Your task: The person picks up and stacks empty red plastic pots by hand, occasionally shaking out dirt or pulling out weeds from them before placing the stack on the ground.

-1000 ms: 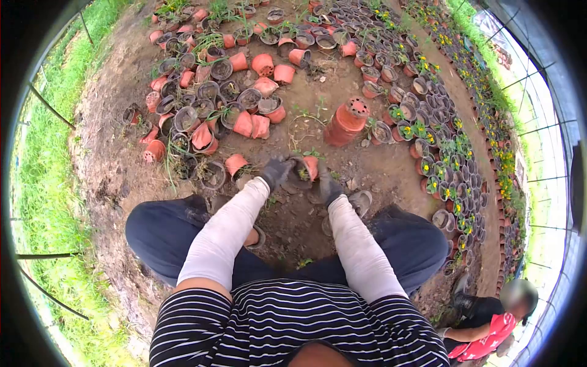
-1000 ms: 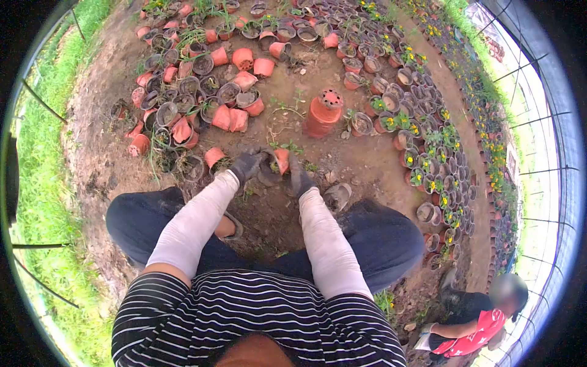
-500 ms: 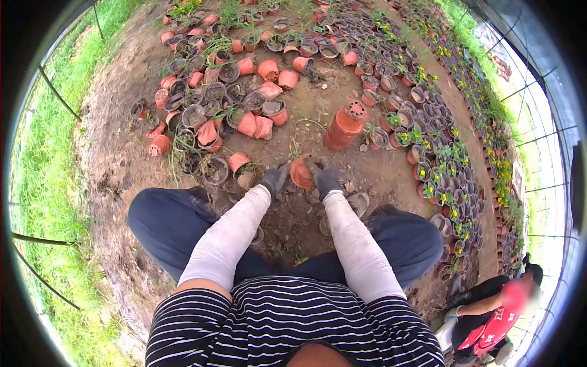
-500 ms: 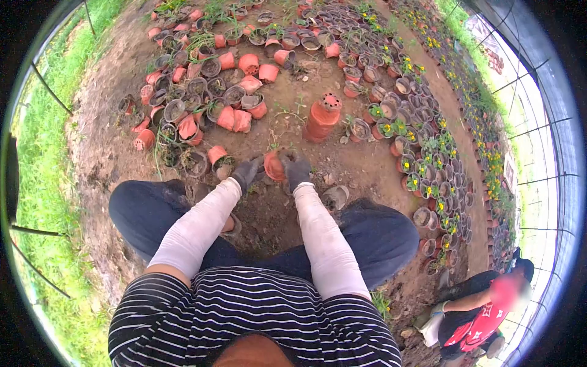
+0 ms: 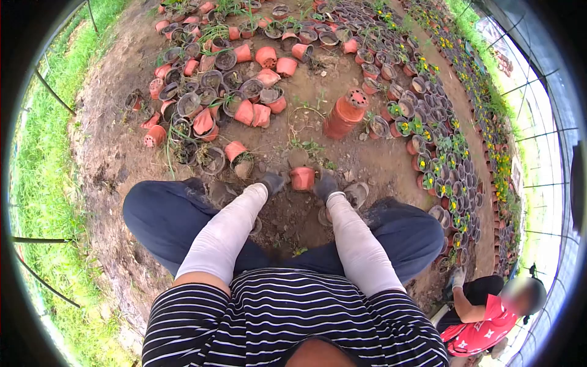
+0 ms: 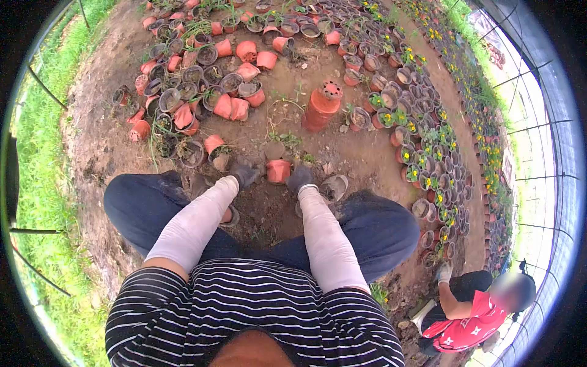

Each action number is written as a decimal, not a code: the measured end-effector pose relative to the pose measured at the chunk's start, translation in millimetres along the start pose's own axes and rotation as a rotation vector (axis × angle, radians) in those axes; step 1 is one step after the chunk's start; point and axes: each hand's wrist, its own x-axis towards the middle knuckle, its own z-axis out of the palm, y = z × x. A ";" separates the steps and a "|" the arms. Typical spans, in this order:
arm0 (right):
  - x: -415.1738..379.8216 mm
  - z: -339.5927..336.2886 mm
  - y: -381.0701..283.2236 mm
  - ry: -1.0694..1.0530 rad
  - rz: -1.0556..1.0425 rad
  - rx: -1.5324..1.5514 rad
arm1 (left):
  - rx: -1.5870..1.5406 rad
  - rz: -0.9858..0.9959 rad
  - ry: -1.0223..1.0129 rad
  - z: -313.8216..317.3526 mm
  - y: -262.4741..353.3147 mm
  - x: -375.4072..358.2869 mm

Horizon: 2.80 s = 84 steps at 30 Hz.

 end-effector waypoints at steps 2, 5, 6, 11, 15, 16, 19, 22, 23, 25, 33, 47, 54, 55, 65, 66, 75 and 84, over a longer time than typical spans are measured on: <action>-16.7 4.3 -7.8 0.070 0.059 0.031 | 0.089 0.082 -0.097 16.9 -4.8 -2.6; -14.0 3.9 -16.3 -0.083 0.114 0.067 | -0.179 -0.075 -0.165 4.4 15.5 -12.9; -10.0 8.7 -14.5 -0.026 0.019 0.088 | -0.218 -0.085 -0.157 -6.0 22.3 -17.7; 5.0 -8.0 -21.3 0.058 -0.105 0.325 | -0.232 -0.042 0.027 10.0 1.8 9.6; 25.2 -69.2 -35.7 0.092 -0.147 0.007 | -1.009 -0.284 -0.082 -60.4 57.7 -7.9; 28.1 -84.4 -40.2 0.123 -0.169 0.120 | -1.129 -0.304 -0.077 -66.9 64.9 -6.4; 48.5 -113.3 -39.2 0.227 -0.267 0.486 | -1.260 -0.264 -0.042 -82.2 81.9 10.4; 76.9 -143.2 -28.6 0.346 -0.134 0.928 | -1.200 0.030 0.102 -102.0 107.2 31.5; 79.4 -159.1 -27.5 0.341 -0.090 1.026 | -1.166 0.091 0.127 -106.5 116.4 42.9; 73.4 -202.5 -39.2 0.324 -0.006 1.218 | -1.103 0.216 0.175 -113.5 134.3 72.2; 127.9 -202.4 6.8 0.334 0.168 1.303 | -0.389 0.373 0.318 -128.9 208.3 152.5; 135.1 -176.8 22.6 0.551 0.053 0.037 | -0.137 0.427 0.144 -36.5 124.4 258.3; 115.8 -86.1 104.4 0.478 0.227 0.461 | 0.004 0.344 0.155 -121.7 13.1 197.6; 109.7 -72.4 114.0 0.280 0.314 0.371 | 0.078 0.118 0.075 -144.1 9.2 157.5; 73.7 2.2 16.7 0.010 -0.099 -0.008 | 0.528 -0.328 0.054 -124.4 -76.5 6.3; 61.4 -1.8 -3.8 0.053 -0.120 0.167 | 0.494 -0.341 0.090 -119.5 -86.6 8.2; 33.5 -29.7 -103.2 -0.257 0.316 1.551 | -0.025 0.301 0.391 -131.7 -13.5 15.7; 48.7 -20.6 -93.9 0.072 0.023 1.163 | -0.018 0.253 0.315 -115.1 18.7 -25.5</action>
